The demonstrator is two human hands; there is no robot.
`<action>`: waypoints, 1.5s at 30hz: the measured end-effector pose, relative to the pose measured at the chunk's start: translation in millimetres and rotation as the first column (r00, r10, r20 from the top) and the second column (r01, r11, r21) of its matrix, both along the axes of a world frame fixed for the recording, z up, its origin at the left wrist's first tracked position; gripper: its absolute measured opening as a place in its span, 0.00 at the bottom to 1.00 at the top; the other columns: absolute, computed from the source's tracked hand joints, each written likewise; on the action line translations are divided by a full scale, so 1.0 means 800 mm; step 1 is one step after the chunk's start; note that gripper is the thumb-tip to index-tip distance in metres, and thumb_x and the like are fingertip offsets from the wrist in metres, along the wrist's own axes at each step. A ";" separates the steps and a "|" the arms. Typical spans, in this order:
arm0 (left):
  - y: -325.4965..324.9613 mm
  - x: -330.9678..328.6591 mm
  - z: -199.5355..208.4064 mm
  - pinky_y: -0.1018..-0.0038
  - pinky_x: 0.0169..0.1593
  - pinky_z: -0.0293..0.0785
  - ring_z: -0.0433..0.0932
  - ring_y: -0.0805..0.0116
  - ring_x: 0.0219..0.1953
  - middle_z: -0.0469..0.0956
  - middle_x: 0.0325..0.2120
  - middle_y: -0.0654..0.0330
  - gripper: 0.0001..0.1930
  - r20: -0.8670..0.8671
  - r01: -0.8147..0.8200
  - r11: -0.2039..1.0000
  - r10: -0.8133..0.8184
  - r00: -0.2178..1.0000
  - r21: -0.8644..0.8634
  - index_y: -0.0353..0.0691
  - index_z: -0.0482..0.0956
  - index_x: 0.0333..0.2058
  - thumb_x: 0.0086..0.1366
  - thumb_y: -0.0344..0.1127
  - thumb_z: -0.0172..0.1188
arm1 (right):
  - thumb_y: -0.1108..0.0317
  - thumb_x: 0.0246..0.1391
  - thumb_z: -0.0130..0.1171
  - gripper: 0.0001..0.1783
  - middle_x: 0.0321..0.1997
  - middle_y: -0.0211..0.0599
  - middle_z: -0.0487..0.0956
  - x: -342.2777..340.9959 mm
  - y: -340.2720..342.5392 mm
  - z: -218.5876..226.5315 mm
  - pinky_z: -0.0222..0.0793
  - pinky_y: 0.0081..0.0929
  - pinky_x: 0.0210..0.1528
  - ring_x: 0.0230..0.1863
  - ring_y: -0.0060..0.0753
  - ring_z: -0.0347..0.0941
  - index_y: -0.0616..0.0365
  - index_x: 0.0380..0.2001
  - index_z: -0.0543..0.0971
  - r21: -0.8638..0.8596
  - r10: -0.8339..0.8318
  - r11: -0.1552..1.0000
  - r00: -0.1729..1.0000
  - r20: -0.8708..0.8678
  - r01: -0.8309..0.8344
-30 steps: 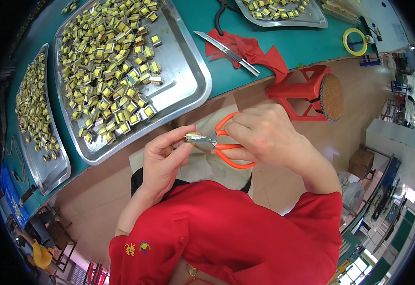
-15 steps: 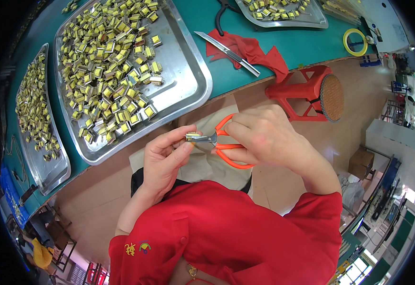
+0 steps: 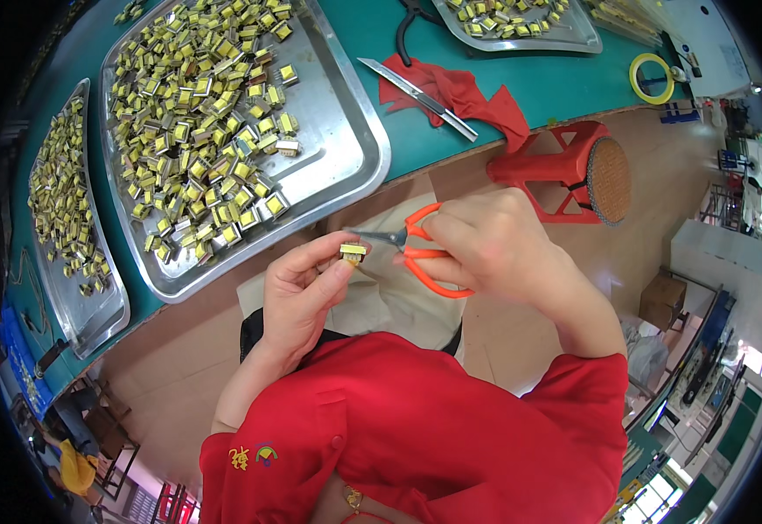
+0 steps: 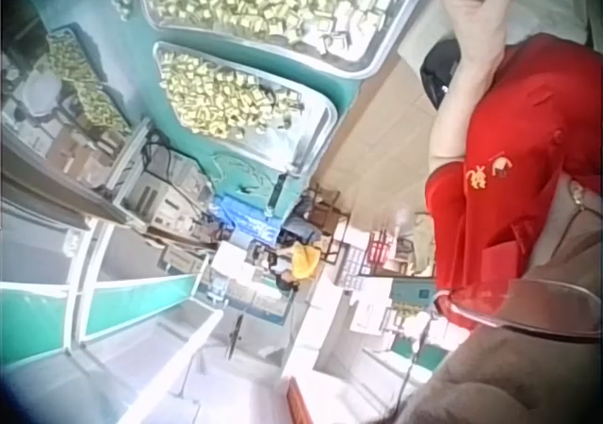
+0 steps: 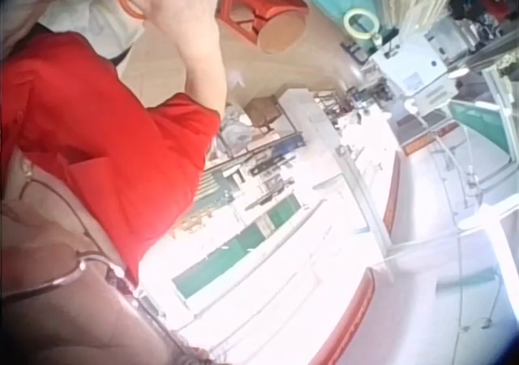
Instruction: The person picks up a transformer from a tray, inspects it, and trims the excess wire using shears. After finishing, the person places the component back and repeats the process with another transformer.
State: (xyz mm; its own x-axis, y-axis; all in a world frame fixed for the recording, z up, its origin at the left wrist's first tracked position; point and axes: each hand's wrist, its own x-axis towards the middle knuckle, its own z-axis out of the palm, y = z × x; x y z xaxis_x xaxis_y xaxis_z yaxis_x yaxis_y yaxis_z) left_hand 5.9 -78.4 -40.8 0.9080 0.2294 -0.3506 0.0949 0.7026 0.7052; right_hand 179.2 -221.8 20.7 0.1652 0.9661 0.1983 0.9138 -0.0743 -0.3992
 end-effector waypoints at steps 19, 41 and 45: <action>0.009 0.000 0.002 0.88 0.22 0.54 0.61 0.88 0.21 0.77 0.36 0.60 0.14 -0.027 -0.025 0.989 0.021 0.999 -0.147 0.36 0.72 0.47 0.62 0.28 0.54 | 0.75 0.43 0.63 0.16 0.26 0.36 0.73 0.052 0.037 0.019 0.64 0.17 0.23 0.21 0.21 0.67 0.67 0.38 0.74 0.007 -0.423 0.905 0.903 -0.081 0.425; 0.016 -0.013 -0.012 0.90 0.24 0.53 0.61 0.91 0.24 0.76 0.42 0.61 0.17 0.019 0.040 0.959 -0.036 0.999 -0.280 0.41 0.69 0.51 0.63 0.28 0.53 | 0.68 0.45 0.62 0.06 0.24 0.36 0.75 0.099 0.133 -0.020 0.67 0.34 0.28 0.27 0.40 0.73 0.58 0.26 0.78 0.176 -0.524 0.851 0.816 0.244 0.494; 0.013 -0.002 -0.005 0.89 0.23 0.54 0.59 0.88 0.21 0.75 0.40 0.57 0.18 -0.039 0.032 0.964 -0.044 0.998 -0.265 0.37 0.69 0.51 0.62 0.24 0.52 | 0.71 0.42 0.64 0.07 0.23 0.35 0.74 0.074 0.090 -0.023 0.66 0.25 0.25 0.21 0.29 0.72 0.59 0.28 0.79 0.063 -0.494 0.869 0.858 0.138 0.490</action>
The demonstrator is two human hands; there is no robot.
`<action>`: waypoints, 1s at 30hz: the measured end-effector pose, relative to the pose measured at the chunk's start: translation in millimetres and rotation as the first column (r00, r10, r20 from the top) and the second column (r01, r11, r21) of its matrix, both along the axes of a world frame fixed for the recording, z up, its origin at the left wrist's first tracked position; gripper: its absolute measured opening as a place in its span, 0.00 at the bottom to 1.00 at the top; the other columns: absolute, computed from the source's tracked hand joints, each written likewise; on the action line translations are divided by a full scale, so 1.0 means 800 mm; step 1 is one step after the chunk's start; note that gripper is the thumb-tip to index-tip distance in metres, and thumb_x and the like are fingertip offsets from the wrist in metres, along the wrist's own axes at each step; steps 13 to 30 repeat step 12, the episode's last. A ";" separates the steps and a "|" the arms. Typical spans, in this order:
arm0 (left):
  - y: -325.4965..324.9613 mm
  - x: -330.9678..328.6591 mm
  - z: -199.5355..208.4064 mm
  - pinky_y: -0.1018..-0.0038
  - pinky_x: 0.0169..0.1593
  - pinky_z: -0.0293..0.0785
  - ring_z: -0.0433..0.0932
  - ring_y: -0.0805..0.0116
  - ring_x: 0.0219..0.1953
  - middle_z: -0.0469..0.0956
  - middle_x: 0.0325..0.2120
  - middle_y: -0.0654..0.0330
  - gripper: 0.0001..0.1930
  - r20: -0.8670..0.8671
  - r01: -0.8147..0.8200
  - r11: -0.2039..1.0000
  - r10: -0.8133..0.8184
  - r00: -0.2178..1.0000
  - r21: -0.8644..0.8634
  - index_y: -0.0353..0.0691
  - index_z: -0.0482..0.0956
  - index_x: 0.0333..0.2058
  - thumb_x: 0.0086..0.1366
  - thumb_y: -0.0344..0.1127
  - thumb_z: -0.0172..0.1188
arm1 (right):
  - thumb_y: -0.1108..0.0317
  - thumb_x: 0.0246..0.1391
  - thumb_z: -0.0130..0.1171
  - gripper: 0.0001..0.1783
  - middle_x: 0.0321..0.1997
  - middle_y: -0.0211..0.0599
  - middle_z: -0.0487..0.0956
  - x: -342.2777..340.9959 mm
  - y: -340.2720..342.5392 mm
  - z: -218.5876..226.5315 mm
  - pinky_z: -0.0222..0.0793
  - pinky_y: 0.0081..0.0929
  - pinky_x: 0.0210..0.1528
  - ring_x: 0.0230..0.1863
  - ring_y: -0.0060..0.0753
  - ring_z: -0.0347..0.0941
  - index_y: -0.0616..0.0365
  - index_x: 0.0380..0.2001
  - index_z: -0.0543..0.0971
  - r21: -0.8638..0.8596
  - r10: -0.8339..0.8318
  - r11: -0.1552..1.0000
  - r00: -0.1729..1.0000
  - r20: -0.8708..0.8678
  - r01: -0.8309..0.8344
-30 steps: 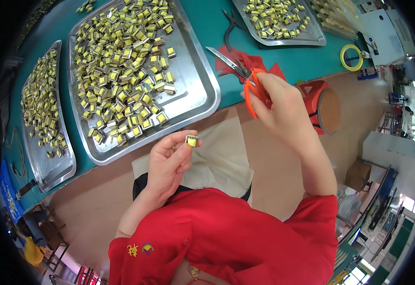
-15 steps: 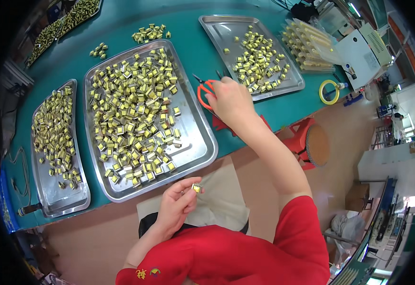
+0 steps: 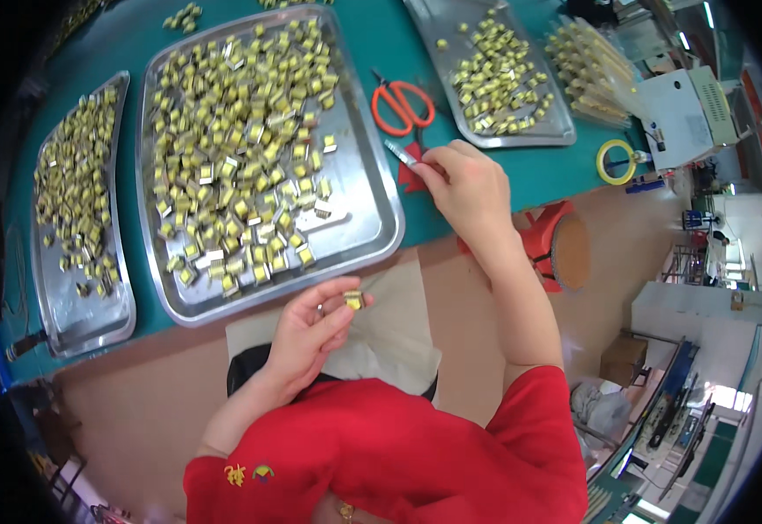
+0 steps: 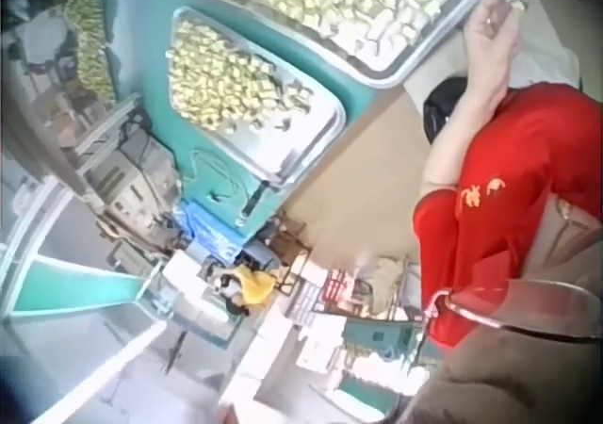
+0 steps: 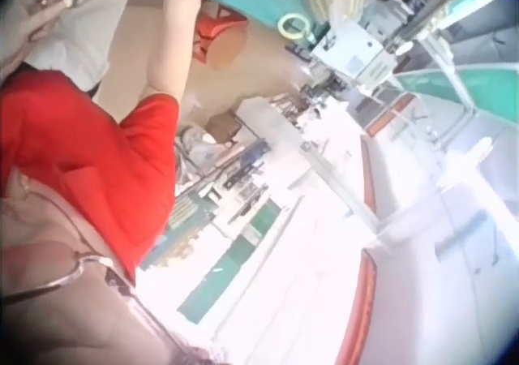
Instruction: The person picks up a transformer from a tray, inspects it, and trims the excess wire using shears. After finishing, the person places the component back and repeats the process with another transformer.
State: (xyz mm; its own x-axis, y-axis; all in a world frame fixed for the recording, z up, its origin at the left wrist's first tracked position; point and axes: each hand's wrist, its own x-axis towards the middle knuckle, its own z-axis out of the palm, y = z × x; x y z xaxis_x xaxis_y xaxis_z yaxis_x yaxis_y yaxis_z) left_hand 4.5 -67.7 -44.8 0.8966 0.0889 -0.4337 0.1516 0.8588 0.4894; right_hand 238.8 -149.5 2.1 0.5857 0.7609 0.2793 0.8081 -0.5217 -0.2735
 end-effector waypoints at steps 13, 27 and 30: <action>-0.006 -0.003 0.000 0.89 0.22 0.52 0.58 0.88 0.20 0.75 0.42 0.56 0.18 0.006 -0.038 0.998 0.038 0.999 0.045 0.39 0.68 0.52 0.62 0.26 0.53 | 0.72 0.50 0.57 0.06 0.24 0.31 0.76 -0.007 -0.012 -0.014 0.69 0.22 0.28 0.24 0.24 0.73 0.62 0.31 0.73 0.141 -0.116 0.974 0.921 -0.371 0.179; -0.006 -0.003 0.000 0.89 0.22 0.52 0.58 0.88 0.20 0.75 0.42 0.56 0.18 0.006 -0.038 0.998 0.038 0.999 0.045 0.39 0.68 0.52 0.62 0.26 0.53 | 0.72 0.50 0.57 0.06 0.24 0.31 0.76 -0.007 -0.012 -0.014 0.69 0.22 0.28 0.24 0.24 0.73 0.62 0.31 0.73 0.141 -0.116 0.974 0.921 -0.371 0.179; -0.006 -0.003 0.000 0.89 0.22 0.52 0.58 0.88 0.20 0.75 0.42 0.56 0.18 0.006 -0.038 0.998 0.038 0.999 0.045 0.39 0.68 0.52 0.62 0.26 0.53 | 0.72 0.50 0.57 0.06 0.24 0.31 0.76 -0.007 -0.012 -0.014 0.69 0.22 0.28 0.24 0.24 0.73 0.62 0.31 0.73 0.141 -0.116 0.974 0.921 -0.371 0.179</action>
